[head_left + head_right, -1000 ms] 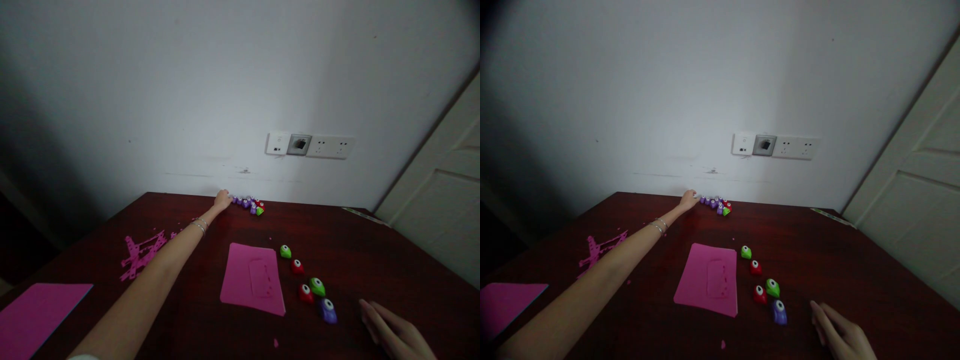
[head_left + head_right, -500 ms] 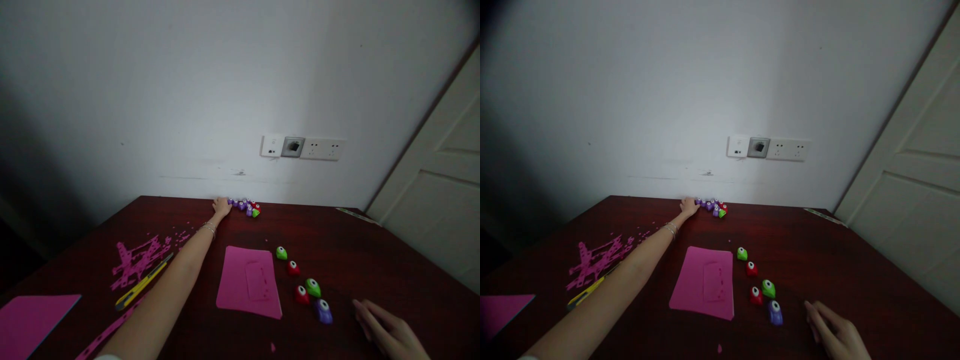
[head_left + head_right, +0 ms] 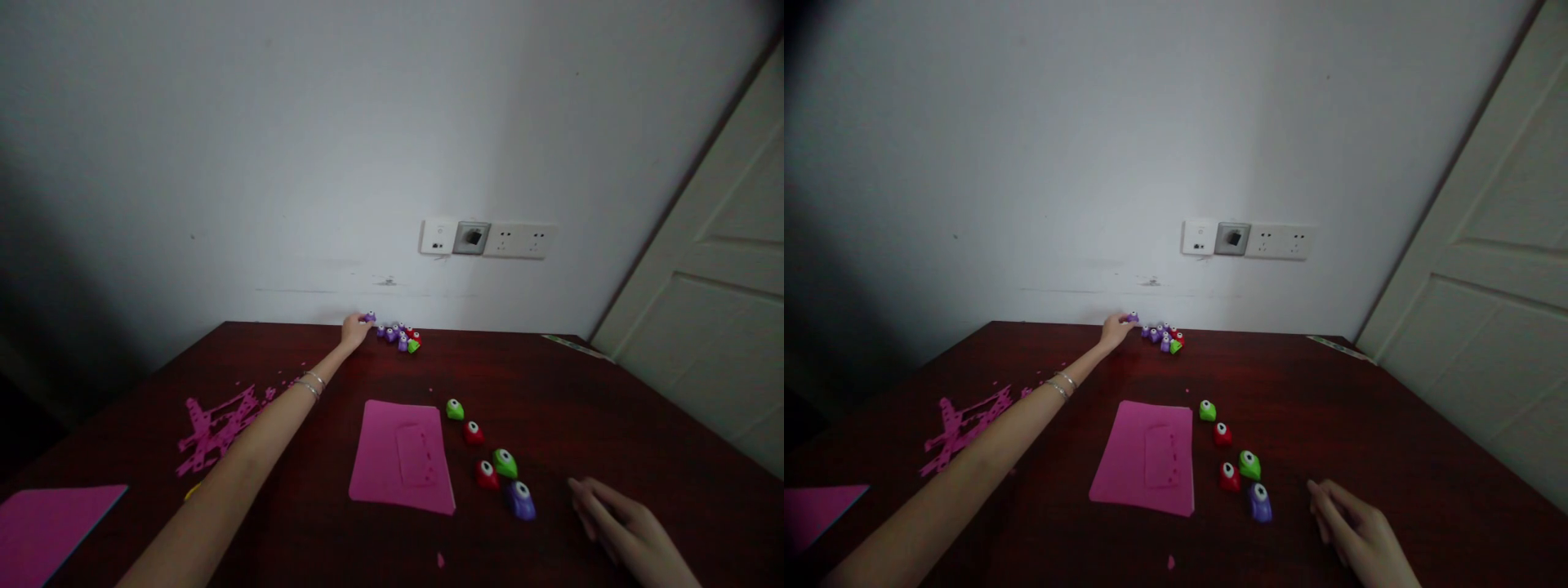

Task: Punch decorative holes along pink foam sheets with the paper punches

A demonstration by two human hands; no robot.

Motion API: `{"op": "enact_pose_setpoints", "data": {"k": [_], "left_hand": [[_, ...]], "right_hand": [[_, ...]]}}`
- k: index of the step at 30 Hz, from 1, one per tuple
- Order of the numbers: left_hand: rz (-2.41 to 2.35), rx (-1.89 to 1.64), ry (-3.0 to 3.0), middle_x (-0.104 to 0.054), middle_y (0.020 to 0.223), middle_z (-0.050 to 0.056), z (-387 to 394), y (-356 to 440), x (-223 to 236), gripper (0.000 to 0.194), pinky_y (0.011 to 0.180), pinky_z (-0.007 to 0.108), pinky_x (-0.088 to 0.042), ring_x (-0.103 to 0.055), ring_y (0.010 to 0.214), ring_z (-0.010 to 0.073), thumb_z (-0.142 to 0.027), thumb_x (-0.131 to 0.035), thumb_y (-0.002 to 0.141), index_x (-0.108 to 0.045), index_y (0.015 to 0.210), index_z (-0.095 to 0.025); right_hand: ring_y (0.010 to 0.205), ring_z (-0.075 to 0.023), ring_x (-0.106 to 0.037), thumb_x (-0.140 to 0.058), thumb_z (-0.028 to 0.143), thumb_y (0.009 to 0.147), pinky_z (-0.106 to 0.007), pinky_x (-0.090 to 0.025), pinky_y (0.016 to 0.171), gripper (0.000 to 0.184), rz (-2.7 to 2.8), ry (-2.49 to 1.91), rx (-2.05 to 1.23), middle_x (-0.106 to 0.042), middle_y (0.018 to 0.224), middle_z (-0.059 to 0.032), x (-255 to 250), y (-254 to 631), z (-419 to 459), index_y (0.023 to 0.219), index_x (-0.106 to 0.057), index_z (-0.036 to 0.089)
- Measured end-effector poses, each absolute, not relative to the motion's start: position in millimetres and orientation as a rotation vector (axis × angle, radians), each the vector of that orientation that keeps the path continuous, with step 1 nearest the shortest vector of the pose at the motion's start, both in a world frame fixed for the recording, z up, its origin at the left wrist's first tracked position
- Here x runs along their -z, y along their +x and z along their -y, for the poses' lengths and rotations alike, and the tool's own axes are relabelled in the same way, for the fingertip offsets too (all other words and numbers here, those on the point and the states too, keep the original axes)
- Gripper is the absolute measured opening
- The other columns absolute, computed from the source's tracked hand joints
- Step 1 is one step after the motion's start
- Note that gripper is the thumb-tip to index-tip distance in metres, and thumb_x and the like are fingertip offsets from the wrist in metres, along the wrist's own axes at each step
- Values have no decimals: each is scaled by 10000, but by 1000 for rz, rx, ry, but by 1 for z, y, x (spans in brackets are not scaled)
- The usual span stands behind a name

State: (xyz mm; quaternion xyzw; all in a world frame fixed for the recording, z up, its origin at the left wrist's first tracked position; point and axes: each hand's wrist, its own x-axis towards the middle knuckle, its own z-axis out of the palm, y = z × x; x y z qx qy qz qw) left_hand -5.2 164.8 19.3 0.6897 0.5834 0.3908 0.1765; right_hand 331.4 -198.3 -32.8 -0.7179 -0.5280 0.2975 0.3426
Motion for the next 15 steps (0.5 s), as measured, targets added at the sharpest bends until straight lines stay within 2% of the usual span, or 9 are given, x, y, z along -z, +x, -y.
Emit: {"op": "enact_pose_setpoints", "data": {"k": [6, 10, 15], "left_hand": [[-1384, -1272, 2093, -658, 965, 47, -101, -12, -48, 292, 778, 257, -445, -592, 860, 156, -312, -626, 722, -640, 968, -156], [-1095, -1329, 2241, -646, 955, 50, -42, -16, -54, 258, 776, 298, -453, -585, 869, 167, -278, -637, 713, -635, 949, -175], [-976, -1267, 2232, -632, 902, 41, 8, -11, -51, 235, 763, 301, -453, -578, 835, 153, -210, -632, 712, -625, 944, -174]], "right_hand": [[418, -90, -421, -455, 600, 759, -193, -357, 408, 447, 1298, -1827, -804, -454, 503, 39, 35, 331, 194, 606, -516, 185], [376, -89, -416, -486, 599, 736, -188, -324, 343, 444, 1208, -1812, -816, -492, 491, 26, 20, 327, 198, 656, -578, 173], [392, -104, -463, -572, 544, 706, -184, -360, 348, 370, 960, -1774, -431, -514, 486, 16, -10, 299, 218, 720, -632, 179]]}}
